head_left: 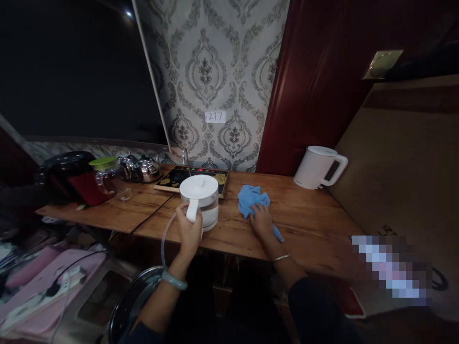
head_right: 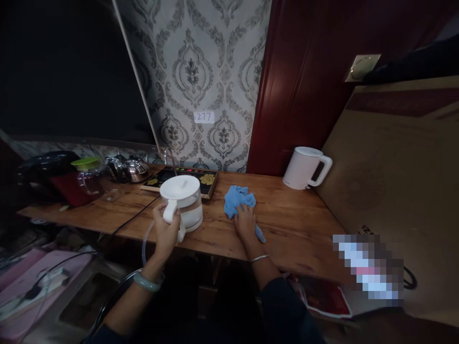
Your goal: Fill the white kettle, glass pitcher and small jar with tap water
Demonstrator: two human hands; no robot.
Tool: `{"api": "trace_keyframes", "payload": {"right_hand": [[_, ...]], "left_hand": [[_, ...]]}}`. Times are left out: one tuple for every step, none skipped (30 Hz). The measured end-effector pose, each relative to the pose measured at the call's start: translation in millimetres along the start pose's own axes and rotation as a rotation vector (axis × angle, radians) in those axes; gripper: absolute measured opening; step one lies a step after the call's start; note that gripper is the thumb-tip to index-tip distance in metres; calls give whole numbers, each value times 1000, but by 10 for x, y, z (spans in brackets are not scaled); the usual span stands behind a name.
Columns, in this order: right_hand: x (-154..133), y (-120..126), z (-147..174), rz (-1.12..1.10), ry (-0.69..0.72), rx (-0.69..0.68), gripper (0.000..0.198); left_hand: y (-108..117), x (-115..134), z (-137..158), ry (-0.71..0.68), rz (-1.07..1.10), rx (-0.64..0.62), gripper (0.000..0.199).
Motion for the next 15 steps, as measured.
{"api": "trace_keyframes", "payload": {"right_hand": [[-6, -5, 15, -8, 10, 0, 37], [-18, -16, 42, -12, 23, -3, 36], [-39, -30, 80, -17, 39, -7, 36], [-68, -45, 130, -20, 56, -14, 36], [-104, -57, 188, -20, 75, -21, 35], [-144, -63, 252, -20, 92, -28, 35], [-189, -63, 316, -19, 110, -35, 35], [-236, -58, 375, -16, 126, -47, 35], [-282, -49, 425, -11, 141, -66, 35], [-321, -42, 463, -5, 147, -90, 38], [-344, -34, 485, 4, 137, -114, 44], [-351, -27, 491, 16, 114, -134, 53], [-349, -26, 484, 32, 86, -148, 64], [-345, -36, 466, 50, 67, -158, 74], [-346, -58, 436, 67, 65, -167, 81]], "left_hand": [[2, 5, 1, -10, -6, 8, 36], [2, 6, 2, -17, -12, 12, 36], [-5, 1, 4, -18, -13, 10, 36], [-17, -8, 6, -16, -10, 1, 36], [-29, -20, 8, -10, -3, -8, 36], [-39, -31, 9, -5, 5, -13, 37], [-43, -38, 9, -4, 12, -13, 37], [-43, -43, 8, -6, 15, -9, 38], [-40, -47, 6, -8, 15, -1, 39], [-35, -51, 3, -8, 13, 7, 40], [-33, -58, 0, -5, 12, 10, 42], [-35, -69, -4, 5, 15, 6, 43], [-38, -82, -7, 22, 17, -2, 45], [-41, -96, -10, 42, 19, -11, 47], [-40, -105, -11, 59, 17, -18, 49]]}}
Point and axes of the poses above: each hand's wrist, its own z-axis away from the middle knuckle, its own y-axis out of the back of the hand, x = y × z, the point moved 8 cm from there along -z, towards the middle knuckle, and after that the axes turned 3 degrees about -x, right-handed, at the moved point
